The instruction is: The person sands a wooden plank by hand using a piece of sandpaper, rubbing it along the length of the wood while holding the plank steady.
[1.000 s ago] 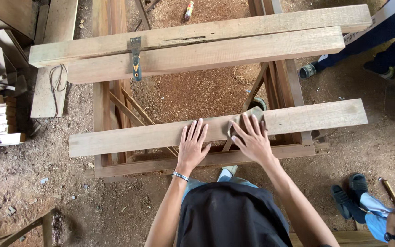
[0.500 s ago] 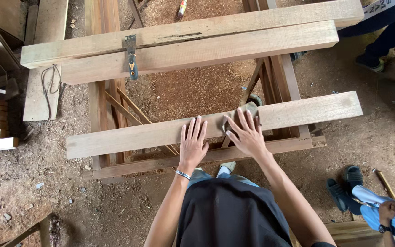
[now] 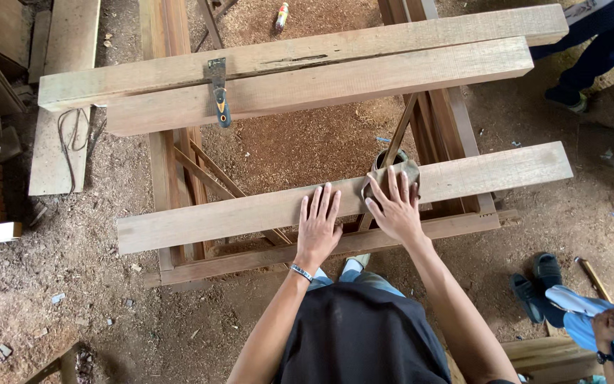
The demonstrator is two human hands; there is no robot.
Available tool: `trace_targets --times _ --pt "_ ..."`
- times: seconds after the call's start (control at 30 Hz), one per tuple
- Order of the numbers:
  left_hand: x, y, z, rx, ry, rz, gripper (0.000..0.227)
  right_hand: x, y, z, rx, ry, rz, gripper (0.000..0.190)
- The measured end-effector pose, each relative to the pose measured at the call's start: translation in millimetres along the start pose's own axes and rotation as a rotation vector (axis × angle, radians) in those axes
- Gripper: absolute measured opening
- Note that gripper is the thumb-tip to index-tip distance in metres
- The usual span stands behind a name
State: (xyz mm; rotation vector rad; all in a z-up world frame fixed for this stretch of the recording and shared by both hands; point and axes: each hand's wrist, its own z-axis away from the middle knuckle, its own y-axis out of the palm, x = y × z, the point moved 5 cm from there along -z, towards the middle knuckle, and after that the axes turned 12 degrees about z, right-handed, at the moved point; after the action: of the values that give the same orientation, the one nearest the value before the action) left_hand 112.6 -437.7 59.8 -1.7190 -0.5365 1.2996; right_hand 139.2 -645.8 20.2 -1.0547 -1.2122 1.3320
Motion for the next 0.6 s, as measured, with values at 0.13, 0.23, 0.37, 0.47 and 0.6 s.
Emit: trace_targets --times 0.13,0.23,0.37,0.47,0.6 --pt "0.2 -0.9 0.3 0.005 0.026 0.002 0.095 -14.7 -6.8 10.2 0.072 0.044 0.021 0.064" --pt "2.2 -4.4 1.4 0.006 0.043 0.008 0.094 -22.0 -9.8 13.0 0.034 0.092 -0.021 0.064" --pt "0.1 -5.5 1.6 -0.002 0.045 0.024 0.094 -15.6 0.2 -3.6 0.032 0.117 -0.005 0.065" --pt "-1.0 -5.1 -0.4 -0.023 0.041 0.043 0.094 -7.9 4.0 -12.2 0.056 0.101 0.046 0.064" --pt "-1.8 -3.7 0.5 -0.024 0.027 -0.009 0.092 -3.0 -8.5 1.5 -0.032 0.003 -0.01 0.065"
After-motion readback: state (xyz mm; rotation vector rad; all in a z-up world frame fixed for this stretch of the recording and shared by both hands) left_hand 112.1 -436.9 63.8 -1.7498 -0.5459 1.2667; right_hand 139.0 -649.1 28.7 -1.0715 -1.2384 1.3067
